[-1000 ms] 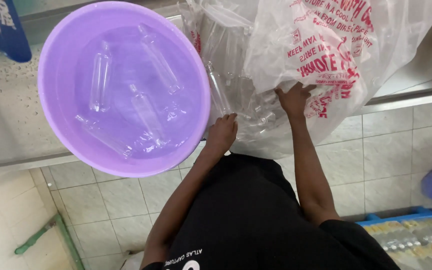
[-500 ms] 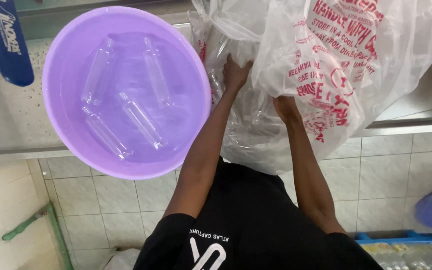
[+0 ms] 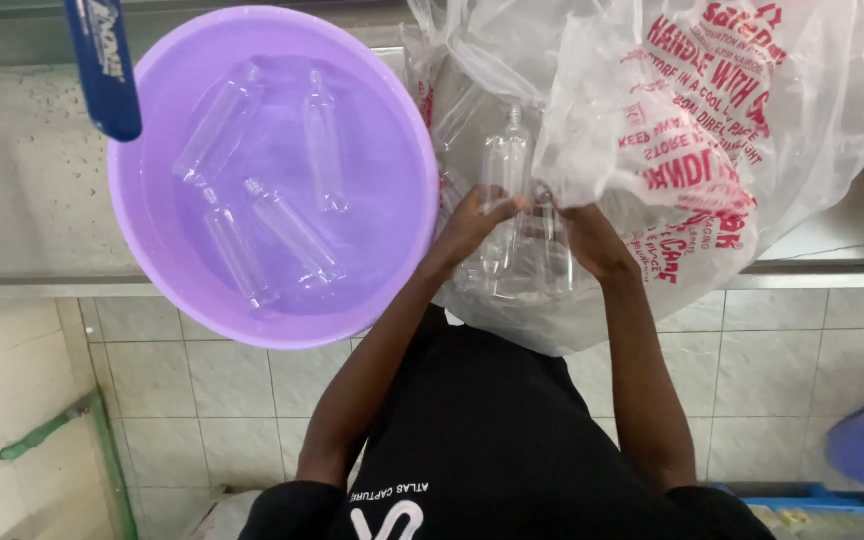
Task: The person removes clear plastic bottles from a large white plastic bag and places them into a purple basin filled with water. They repeatedly submerge and agitate the bottles in the water by hand, then lift them out and place them on the stainless steel counter next to the sink.
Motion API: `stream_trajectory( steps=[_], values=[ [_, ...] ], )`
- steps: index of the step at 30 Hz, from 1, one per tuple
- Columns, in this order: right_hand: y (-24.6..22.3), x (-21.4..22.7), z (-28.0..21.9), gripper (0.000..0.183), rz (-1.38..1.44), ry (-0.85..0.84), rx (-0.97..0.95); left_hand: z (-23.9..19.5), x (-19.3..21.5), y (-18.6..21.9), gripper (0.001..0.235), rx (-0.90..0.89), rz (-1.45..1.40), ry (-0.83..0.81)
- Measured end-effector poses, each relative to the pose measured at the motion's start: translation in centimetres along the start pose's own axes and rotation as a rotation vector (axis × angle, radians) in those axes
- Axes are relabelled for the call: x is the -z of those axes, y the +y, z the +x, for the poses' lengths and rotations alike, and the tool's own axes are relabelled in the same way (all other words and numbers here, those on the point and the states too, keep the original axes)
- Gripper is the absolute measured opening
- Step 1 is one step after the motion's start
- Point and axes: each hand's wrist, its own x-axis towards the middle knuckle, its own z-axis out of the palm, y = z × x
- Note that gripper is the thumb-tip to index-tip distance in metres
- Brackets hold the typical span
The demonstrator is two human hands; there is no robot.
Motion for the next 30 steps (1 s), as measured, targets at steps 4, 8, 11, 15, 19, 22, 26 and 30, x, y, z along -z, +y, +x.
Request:
stream_trajectory(
  steps=[4,8,11,15,19,22,26,30],
  values=[
    [6.0,2.8,-1.9,0.062,0.074,-0.114,0.059,-7.1,3.1,0.1,0.063,0.049,-0.471,-0.042],
    [6.7,-0.1,-1.2,0.086,0.111,-0.276,0.092,-8.5,6.9,-6.0,0.065,-0.066,-0.650,-0.154],
    [4.7,-4.8,-1.5,0.095,0.003,-0.364,0.129,-11.0,9.2,-6.2,0.072,-0.149,-0.688,-0.141],
    [2.8,-10.7,-1.2,0.106,-0.277,-0.542,0.136,-14.9,12.0,-2.4,0.090,-0.210,-0.633,-0.166],
    [5.6,-12.7,3.6,0.094,-0.237,-0.465,0.129,-15.5,17.0,-5.3,0.105,-0.101,-0.709,0.087],
    [7.3,-13.6,6.4,0.081,-0.399,-0.013,0.235,-15.5,18.7,-6.9,0.104,-0.103,-0.674,0.421],
    [5.1,-10.8,7.5,0.070,-1.065,0.352,1.053,-16.0,16.4,-5.3,0.123,-0.027,-0.073,0.875],
    [-2.3,-6.3,12.5,0.042,-1.273,0.291,0.779,-13.5,15.7,-6.1,0.114,-0.007,0.287,0.862]
  ],
)
